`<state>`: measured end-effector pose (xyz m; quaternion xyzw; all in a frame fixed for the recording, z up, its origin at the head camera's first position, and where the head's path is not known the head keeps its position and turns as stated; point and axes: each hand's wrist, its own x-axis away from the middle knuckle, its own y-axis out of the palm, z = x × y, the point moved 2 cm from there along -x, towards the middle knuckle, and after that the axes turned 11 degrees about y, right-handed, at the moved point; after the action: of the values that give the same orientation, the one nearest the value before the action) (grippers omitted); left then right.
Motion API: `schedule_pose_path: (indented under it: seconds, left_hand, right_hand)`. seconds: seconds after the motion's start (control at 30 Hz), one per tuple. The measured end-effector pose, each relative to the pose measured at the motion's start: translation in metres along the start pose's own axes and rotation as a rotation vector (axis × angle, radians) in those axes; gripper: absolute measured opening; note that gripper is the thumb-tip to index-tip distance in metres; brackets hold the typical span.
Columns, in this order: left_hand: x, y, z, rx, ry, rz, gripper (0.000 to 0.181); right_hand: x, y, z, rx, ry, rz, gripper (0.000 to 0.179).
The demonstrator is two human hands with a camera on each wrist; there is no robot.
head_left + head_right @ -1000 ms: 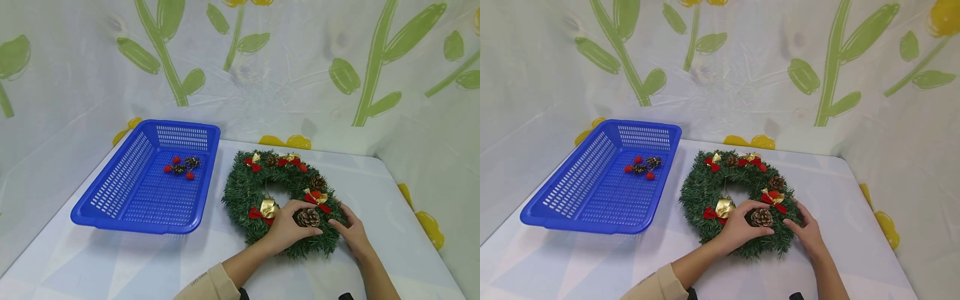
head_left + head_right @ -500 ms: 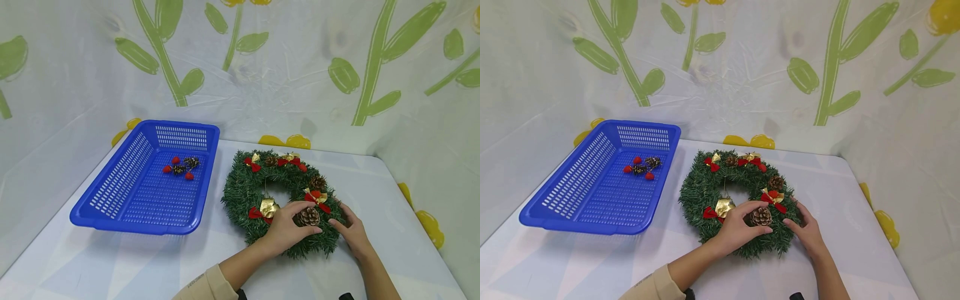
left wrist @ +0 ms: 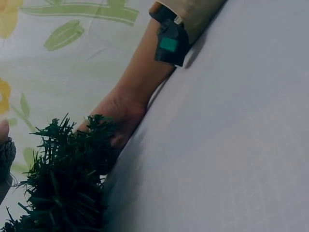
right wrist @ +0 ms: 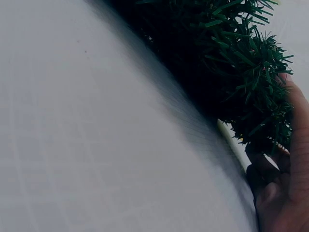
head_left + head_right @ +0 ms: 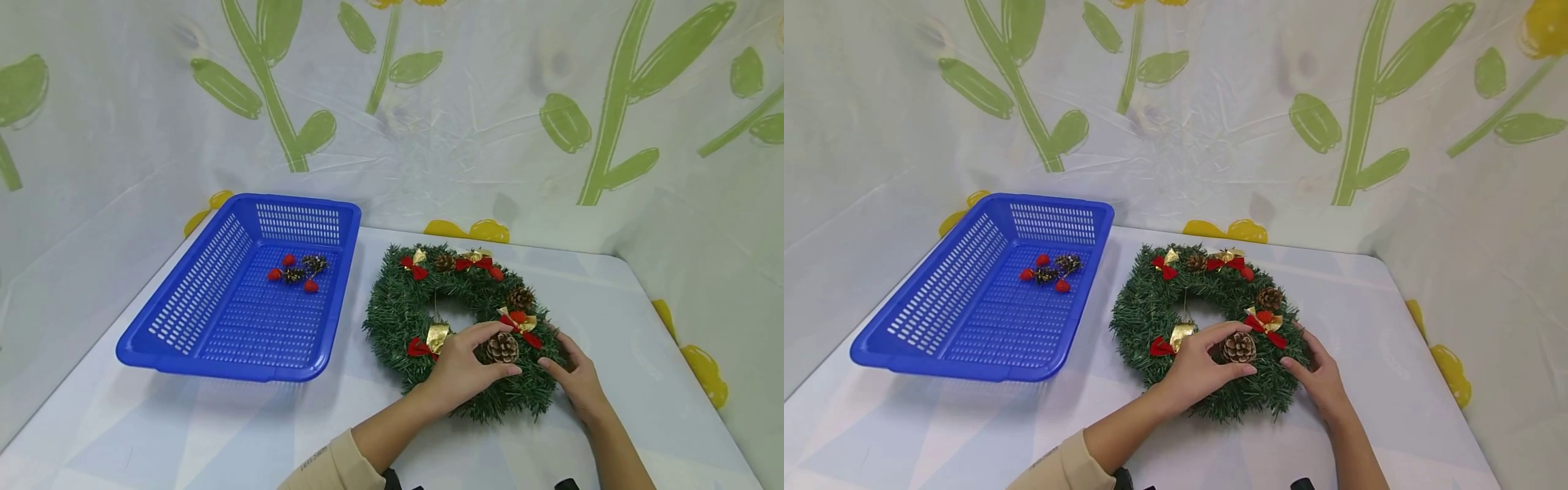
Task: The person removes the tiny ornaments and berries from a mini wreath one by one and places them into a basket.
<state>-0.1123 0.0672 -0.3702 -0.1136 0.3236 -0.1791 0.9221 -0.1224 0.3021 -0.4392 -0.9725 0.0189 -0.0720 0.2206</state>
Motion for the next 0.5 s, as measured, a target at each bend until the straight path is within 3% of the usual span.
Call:
schedule_pose_path:
  seconds: [0.1,0.27,0.5]
  left_hand:
    - [0.000,-0.001,0.002,0.000,0.023,-0.005,0.050]
    - [0.000,-0.003,0.004,0.004,0.034,0.001,0.050]
    - [-0.001,-0.011,0.006,0.041,-0.061,0.021,0.048]
  right_hand:
    - [0.000,-0.001,0.000,0.002,0.023,-0.015,0.066]
    - [-0.001,0.001,-0.001,-0.026,-0.051,0.003,0.060]
    - [0.000,0.002,-0.001,-0.021,-0.054,0.011,0.060]
